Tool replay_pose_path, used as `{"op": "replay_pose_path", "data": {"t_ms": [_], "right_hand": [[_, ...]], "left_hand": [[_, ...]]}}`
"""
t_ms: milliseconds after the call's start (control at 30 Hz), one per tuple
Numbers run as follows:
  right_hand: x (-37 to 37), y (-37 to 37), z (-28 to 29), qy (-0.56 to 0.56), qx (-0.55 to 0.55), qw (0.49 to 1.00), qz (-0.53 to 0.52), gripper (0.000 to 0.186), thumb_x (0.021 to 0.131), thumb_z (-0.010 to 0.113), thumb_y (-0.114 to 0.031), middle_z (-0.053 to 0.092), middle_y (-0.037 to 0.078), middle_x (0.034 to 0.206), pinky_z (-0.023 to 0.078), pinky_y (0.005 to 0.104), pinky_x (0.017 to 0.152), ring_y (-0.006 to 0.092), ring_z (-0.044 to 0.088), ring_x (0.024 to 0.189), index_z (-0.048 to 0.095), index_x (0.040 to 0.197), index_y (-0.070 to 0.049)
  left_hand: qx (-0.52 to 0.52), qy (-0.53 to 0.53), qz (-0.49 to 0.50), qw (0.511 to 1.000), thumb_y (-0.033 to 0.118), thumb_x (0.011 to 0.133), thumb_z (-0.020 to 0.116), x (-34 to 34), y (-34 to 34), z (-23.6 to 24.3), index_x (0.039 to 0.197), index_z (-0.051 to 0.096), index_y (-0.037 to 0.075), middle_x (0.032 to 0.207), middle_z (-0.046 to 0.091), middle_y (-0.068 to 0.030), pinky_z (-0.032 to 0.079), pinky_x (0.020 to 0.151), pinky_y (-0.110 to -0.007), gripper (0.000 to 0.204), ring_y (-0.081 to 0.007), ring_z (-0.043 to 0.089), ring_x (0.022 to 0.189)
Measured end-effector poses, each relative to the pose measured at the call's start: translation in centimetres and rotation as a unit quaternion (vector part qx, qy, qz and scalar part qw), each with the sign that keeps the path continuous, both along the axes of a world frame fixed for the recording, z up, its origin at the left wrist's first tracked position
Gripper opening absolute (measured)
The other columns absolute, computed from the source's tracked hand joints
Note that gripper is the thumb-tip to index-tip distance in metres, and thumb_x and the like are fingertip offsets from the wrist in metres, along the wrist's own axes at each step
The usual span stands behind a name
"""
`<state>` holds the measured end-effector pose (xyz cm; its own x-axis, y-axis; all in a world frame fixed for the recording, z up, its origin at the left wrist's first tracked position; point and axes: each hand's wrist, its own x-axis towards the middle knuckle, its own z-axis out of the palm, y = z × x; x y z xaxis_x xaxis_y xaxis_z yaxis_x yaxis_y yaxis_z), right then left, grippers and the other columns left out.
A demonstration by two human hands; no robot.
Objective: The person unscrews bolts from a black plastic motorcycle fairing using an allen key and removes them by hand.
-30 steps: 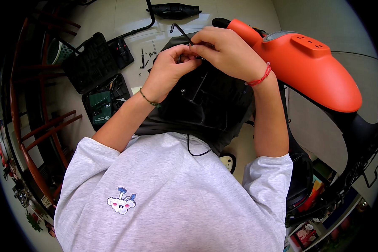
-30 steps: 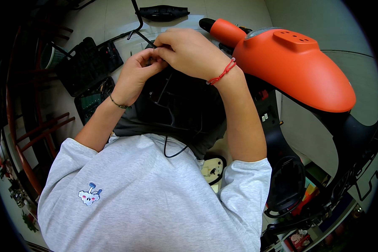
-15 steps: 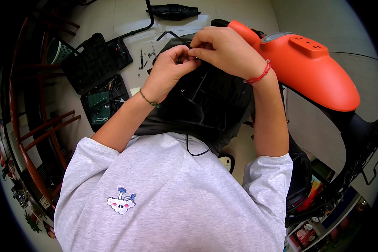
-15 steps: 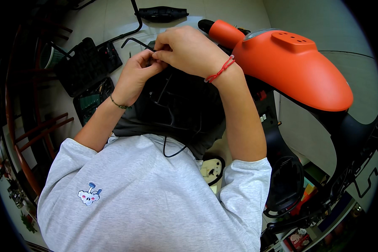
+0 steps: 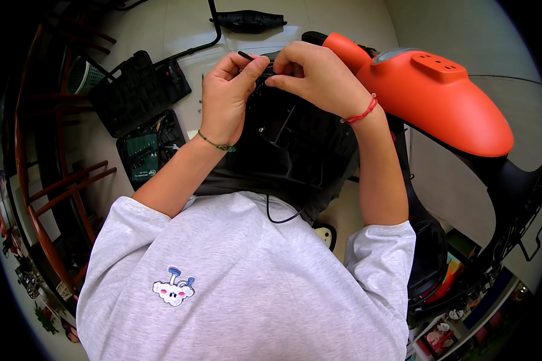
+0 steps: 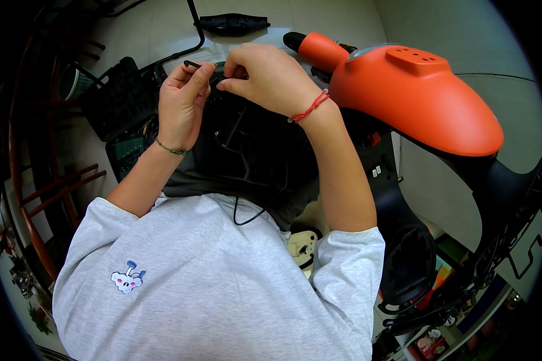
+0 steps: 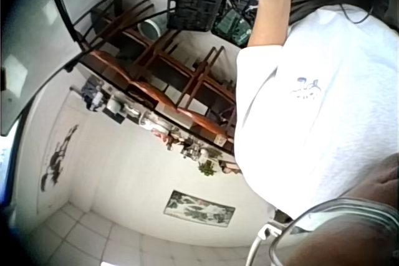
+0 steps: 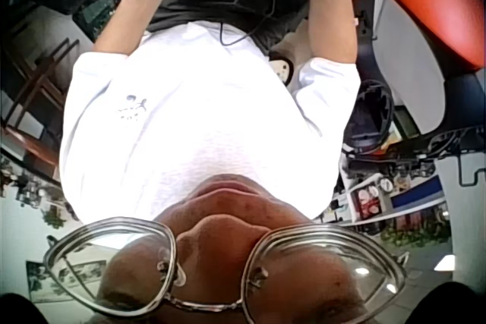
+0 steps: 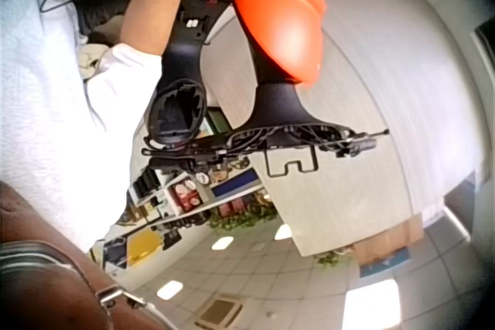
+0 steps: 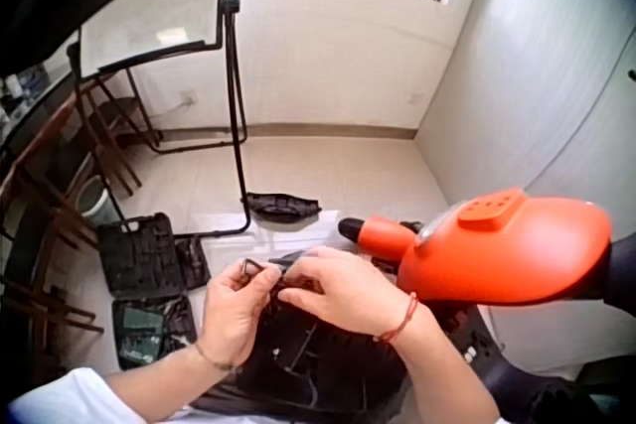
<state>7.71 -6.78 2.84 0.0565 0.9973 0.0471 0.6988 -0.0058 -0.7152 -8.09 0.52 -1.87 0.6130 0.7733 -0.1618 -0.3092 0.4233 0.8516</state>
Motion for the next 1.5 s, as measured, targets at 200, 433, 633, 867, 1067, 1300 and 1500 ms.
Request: {"op": "replay_pose_path", "data": {"t_ms": [200, 433, 633, 867, 1067, 1300, 1500], "right_hand": [[0.9, -0.1, -1.3, 0.077, 0.040, 0.996, 0.030, 0.018, 0.082, 0.071, -0.014, 0.059, 0.005, 0.089, 0.044, 0.0245, 0.067, 0.0111, 0.054, 0.077, 0.060, 0.085, -0.001], [0.5, -0.2, -1.8, 0.109, 0.032, 0.993, -0.023, 0.019, 0.082, 0.070, -0.016, 0.061, 0.010, 0.080, 0.046, 0.0290, 0.065, 0.0201, 0.056, 0.070, 0.064, 0.087, 0.001], [0.6, -0.4, -2.2, 0.150, 0.047, 0.988, 0.005, 0.015, 0.083, 0.071, -0.012, 0.059, 0.002, 0.087, 0.045, 0.0237, 0.071, 0.0100, 0.056, 0.080, 0.063, 0.089, -0.001], [0.1, -0.6, -2.1, 0.136, 0.018, 0.989, -0.061, 0.017, 0.080, 0.071, -0.014, 0.064, 0.010, 0.083, 0.048, 0.0283, 0.069, 0.0170, 0.060, 0.075, 0.064, 0.084, 0.002], [0.2, -0.5, -2.5, 0.194, 0.055, 0.979, -0.043, 0.021, 0.079, 0.072, -0.016, 0.063, 0.009, 0.082, 0.048, 0.0288, 0.071, 0.0178, 0.060, 0.078, 0.064, 0.085, 0.002], [0.3, -0.7, -1.9, 0.129, -0.013, 0.990, -0.062, 0.020, 0.083, 0.068, -0.015, 0.066, 0.010, 0.089, 0.048, 0.0293, 0.077, 0.0182, 0.061, 0.083, 0.064, 0.089, 0.004], [0.5, -0.9, -2.4, 0.207, 0.014, 0.978, -0.032, 0.018, 0.084, 0.070, -0.014, 0.060, 0.002, 0.089, 0.046, 0.0238, 0.073, 0.0096, 0.055, 0.081, 0.064, 0.094, 0.000]], "left_hand": [[0.003, 0.008, -0.052, 0.999, 0.012, 0.090, 0.063, 0.0, 0.2, 1.0, 0.097, 0.064, 0.002, 0.079, 0.056, 0.0042, 0.031, 0.056, -0.017, 0.013, -0.0019, 0.038, 0.062], [0.030, 0.037, -0.021, 0.999, 0.018, 0.090, 0.063, 1.1, -0.2, -0.2, 0.110, 0.065, 0.001, 0.075, 0.055, 0.0084, 0.024, 0.052, -0.016, 0.026, 0.0000, 0.032, 0.059], [0.030, 0.021, -0.073, 0.997, 0.020, 0.091, 0.062, 0.9, -0.3, 1.0, 0.104, 0.066, 0.002, 0.080, 0.057, 0.0075, 0.024, 0.050, -0.016, 0.023, 0.0010, 0.033, 0.058], [-0.015, 0.007, -0.012, 1.000, 0.016, 0.091, 0.062, 1.1, -0.5, -0.6, 0.112, 0.062, 0.001, 0.078, 0.055, 0.0055, 0.025, 0.050, -0.017, 0.026, 0.0000, 0.033, 0.056], [-0.007, 0.018, -0.045, 0.999, 0.015, 0.091, 0.062, 0.8, -0.3, 0.8, 0.102, 0.063, 0.002, 0.067, 0.045, 0.0076, 0.026, 0.051, -0.018, 0.017, -0.0012, 0.032, 0.055], [0.025, 0.029, -0.026, 0.999, 0.016, 0.093, 0.059, 1.1, -0.7, 0.6, 0.110, 0.063, 0.000, 0.072, 0.049, 0.0069, 0.025, 0.051, -0.018, 0.024, -0.0010, 0.030, 0.055], [0.024, 0.012, -0.049, 0.998, 0.017, 0.091, 0.062, 0.8, -0.7, 0.8, 0.103, 0.065, 0.002, 0.076, 0.056, 0.0062, 0.024, 0.050, -0.017, 0.020, 0.0004, 0.032, 0.057]]}}
